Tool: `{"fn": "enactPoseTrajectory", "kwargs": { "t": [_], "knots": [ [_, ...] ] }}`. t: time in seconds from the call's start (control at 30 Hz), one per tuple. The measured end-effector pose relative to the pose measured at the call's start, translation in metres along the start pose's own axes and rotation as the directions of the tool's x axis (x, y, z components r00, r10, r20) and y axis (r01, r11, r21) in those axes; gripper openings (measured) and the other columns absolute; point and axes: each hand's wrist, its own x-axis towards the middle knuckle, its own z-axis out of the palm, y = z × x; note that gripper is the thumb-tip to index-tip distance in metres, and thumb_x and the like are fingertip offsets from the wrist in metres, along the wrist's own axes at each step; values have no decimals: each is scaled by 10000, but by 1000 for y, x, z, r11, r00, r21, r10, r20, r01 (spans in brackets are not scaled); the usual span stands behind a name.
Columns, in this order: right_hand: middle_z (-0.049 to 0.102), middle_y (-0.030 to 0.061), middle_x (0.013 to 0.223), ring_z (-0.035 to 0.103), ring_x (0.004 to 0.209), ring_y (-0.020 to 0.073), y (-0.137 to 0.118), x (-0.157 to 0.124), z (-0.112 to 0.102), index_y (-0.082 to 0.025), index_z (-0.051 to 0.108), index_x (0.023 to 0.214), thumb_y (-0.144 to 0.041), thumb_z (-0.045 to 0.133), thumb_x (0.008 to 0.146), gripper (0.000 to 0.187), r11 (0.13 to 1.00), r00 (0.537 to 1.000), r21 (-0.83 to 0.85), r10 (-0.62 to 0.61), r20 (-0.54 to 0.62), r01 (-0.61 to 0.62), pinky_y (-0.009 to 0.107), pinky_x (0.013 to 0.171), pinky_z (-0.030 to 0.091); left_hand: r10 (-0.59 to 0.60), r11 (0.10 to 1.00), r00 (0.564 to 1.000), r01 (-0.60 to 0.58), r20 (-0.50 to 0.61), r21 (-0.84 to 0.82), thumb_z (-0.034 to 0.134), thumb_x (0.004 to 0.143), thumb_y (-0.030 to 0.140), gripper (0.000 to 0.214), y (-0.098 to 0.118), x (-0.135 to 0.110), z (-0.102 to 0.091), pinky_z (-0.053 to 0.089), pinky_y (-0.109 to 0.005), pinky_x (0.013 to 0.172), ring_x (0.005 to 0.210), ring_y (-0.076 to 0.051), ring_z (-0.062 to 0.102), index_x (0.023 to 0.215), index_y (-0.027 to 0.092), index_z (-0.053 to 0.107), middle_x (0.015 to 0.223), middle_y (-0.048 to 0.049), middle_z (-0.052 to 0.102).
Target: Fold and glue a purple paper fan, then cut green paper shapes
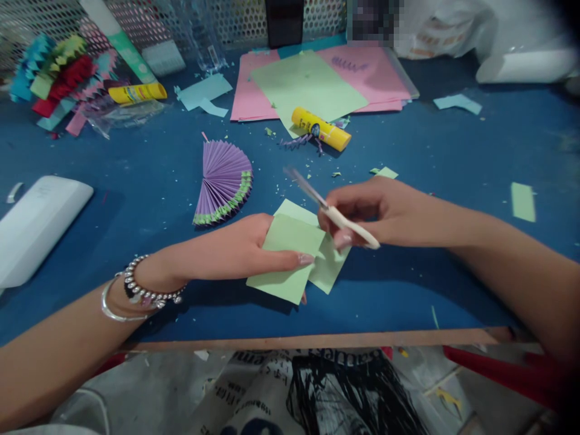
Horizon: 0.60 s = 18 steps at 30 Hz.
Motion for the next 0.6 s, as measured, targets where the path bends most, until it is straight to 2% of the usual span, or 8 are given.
{"fn": "enactPoseTrajectory", "kwargs": {
  "t": [0.07,0.13,0.23,0.3,0.43,0.5,0.57,0.6],
  "knots": [
    [583,-22,711,513,594,73,3,4,5,-188,585,836,-251,660,729,145,998,979,18,-56,-195,61,189,524,417,19,999,999,-20,-42,-25,546,819,320,157,1,1,2,473,-154,562,666,-106,633,861,191,626,776,20,694],
    [587,-22,737,524,622,76,5,8,9,-185,578,831,-212,677,708,160,994,948,12,-101,-303,109,191,547,429,27,1000,993,-28,-113,-4,580,798,313,142,2,3,5,467,-149,542,640,-100,626,828,183,630,757,28,693],
    [588,-27,730,524,620,71,4,8,10,-178,580,803,-178,676,697,144,993,942,18,-107,-318,119,188,551,424,26,999,986,-29,-163,-15,598,788,327,178,-1,5,8,470,-170,558,668,-115,631,890,184,627,811,8,696],
    [590,-26,740,522,621,72,2,6,9,-178,581,798,-169,679,686,149,991,934,35,-107,-340,126,190,544,416,51,991,985,-71,-167,-112,564,812,371,259,-5,6,9,487,-208,618,733,-139,641,993,191,605,882,-21,695],
    [580,-31,753,526,637,74,-2,2,6,-191,577,790,-173,680,691,143,980,876,20,-169,-451,199,195,556,420,176,885,974,-220,-142,-411,353,872,542,501,-9,8,5,492,-299,757,855,-184,637,1186,179,495,951,-67,681],
    [575,-38,733,519,607,68,-3,2,6,-202,571,766,-201,677,707,121,974,835,-4,-198,-513,229,199,541,415,209,864,967,-251,-142,-436,218,889,573,584,-7,8,4,477,-317,785,893,-197,618,1173,150,504,975,-74,667],
    [563,-45,698,492,553,60,-4,3,7,-208,565,746,-220,686,706,128,966,772,-15,-216,-597,259,206,507,400,244,888,926,-333,-287,-318,184,917,516,538,-5,4,5,455,-283,777,872,-164,589,1066,160,559,955,-41,647],
    [551,-47,679,478,534,59,-4,4,7,-208,565,742,-222,687,707,127,963,734,-15,-216,-644,269,210,494,393,293,892,857,-405,-424,-201,231,923,483,465,-5,1,7,440,-260,770,848,-140,567,978,181,580,924,-16,631]
  ]
}}
